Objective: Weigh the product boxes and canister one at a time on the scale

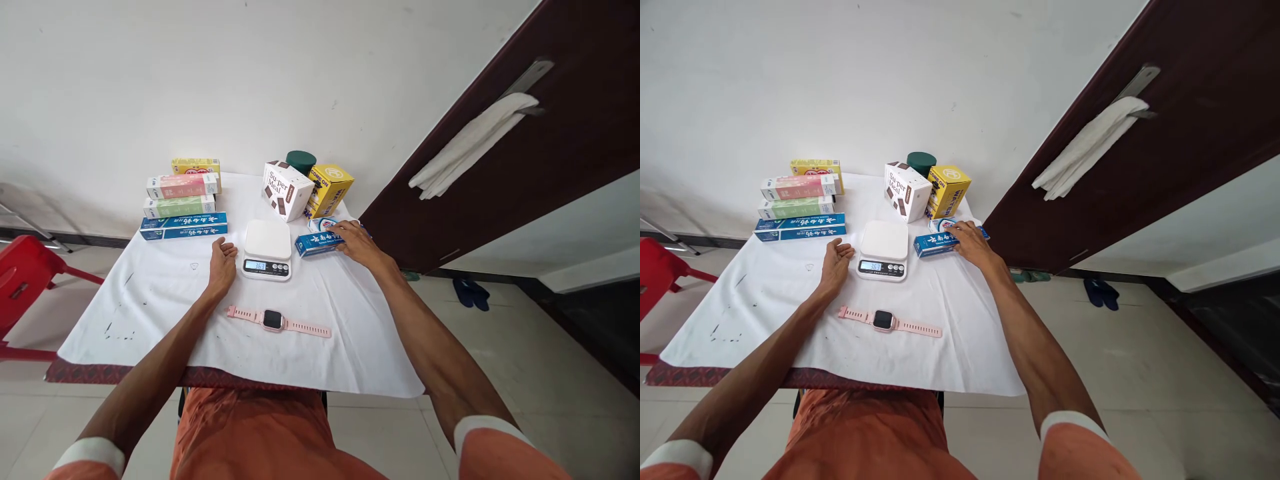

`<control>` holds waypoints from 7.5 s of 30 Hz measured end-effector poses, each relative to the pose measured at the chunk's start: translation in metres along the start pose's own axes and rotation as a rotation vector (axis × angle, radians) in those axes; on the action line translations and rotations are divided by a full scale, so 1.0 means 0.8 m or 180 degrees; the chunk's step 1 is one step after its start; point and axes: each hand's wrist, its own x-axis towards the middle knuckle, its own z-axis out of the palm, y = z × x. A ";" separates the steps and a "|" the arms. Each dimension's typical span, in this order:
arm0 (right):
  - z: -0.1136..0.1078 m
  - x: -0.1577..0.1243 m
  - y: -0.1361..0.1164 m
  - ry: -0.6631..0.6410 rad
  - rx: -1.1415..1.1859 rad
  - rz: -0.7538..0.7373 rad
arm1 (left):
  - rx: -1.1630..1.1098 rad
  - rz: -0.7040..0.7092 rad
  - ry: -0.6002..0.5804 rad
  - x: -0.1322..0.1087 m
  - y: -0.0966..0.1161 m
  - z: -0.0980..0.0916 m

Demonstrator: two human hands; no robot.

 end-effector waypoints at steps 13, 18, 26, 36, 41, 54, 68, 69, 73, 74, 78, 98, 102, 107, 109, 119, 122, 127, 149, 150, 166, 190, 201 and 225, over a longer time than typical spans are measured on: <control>0.010 0.004 0.002 0.0081 -0.0536 0.0170 | -0.0003 0.0041 -0.0005 0.005 -0.013 0.000; -0.007 0.009 -0.023 0.0266 -0.0266 0.0241 | -0.0020 0.0041 0.0025 0.001 -0.011 0.001; -0.015 0.117 -0.216 0.0401 0.0650 -0.0803 | -0.0261 -0.0018 0.0115 0.002 -0.017 0.006; 0.027 0.299 -0.342 -0.0036 0.0793 -0.0373 | -0.0417 -0.0094 0.0189 0.005 -0.031 0.014; 0.050 0.334 -0.365 -0.0518 0.0473 -0.0238 | -0.0359 -0.0149 0.0145 0.002 -0.026 0.019; 0.037 0.310 -0.358 -0.0344 0.0191 -0.0359 | -0.0317 -0.0096 0.0077 0.000 -0.021 0.019; -0.020 0.095 -0.153 0.0566 0.1124 -0.0151 | -0.0390 -0.0151 0.0107 -0.001 -0.010 0.008; -0.015 0.085 -0.151 0.0533 0.1124 -0.0169 | -0.0339 -0.0141 0.0117 -0.001 -0.008 0.007; 0.012 0.069 -0.160 0.0406 0.1153 -0.0160 | -0.0225 -0.0098 0.0112 -0.003 -0.002 0.004; 0.019 0.069 -0.163 0.0393 0.1140 -0.0155 | -0.0218 -0.0100 0.0109 -0.003 -0.001 0.004; 0.042 0.072 -0.169 0.0423 0.1057 -0.0115 | -0.0229 -0.0110 0.0090 -0.001 -0.002 0.003; -0.004 -0.018 -0.145 0.2200 0.2269 0.1201 | -0.0107 -0.0070 0.0018 0.004 -0.003 0.002; 0.040 -0.042 -0.140 0.2323 0.2578 0.1671 | -0.0062 -0.0064 0.0042 0.003 -0.001 0.001; 0.059 -0.050 -0.132 0.2409 0.2011 0.1766 | 0.0029 -0.0047 -0.0014 0.004 0.000 0.000; 0.059 -0.051 -0.132 0.2342 0.1868 0.1712 | 0.0037 -0.0052 -0.0029 0.004 0.000 0.000; 0.013 -0.031 -0.192 0.1836 0.1496 0.0805 | -0.0009 -0.0055 -0.0023 0.002 0.003 -0.001; -0.011 -0.003 -0.217 0.1365 0.1192 0.0105 | -0.0027 -0.0061 0.0002 0.003 0.001 0.000; -0.028 0.053 -0.246 0.0337 0.0512 -0.0066 | -0.0065 -0.0033 0.0019 0.006 -0.004 0.001; -0.025 0.129 -0.251 -0.0824 -0.0367 -0.0028 | -0.0154 -0.0034 -0.0005 0.007 -0.005 0.001; -0.025 0.131 -0.249 -0.0845 -0.0373 -0.0048 | -0.0149 -0.0018 -0.0008 0.007 -0.005 0.000; -0.107 0.092 -0.122 -0.0237 -0.0653 -0.0401 | -0.0095 0.0017 -0.0099 0.005 0.001 -0.005; -0.039 0.185 -0.270 -0.0458 -0.0140 -0.0610 | -0.0327 -0.0024 0.0098 0.004 -0.016 0.007; 0.060 0.308 -0.381 -0.0778 0.0198 -0.0419 | -0.0321 -0.0125 0.0042 0.003 -0.020 0.016; 0.061 0.281 -0.373 -0.0295 0.0772 -0.0428 | -0.0352 -0.0101 0.0024 0.003 -0.021 0.015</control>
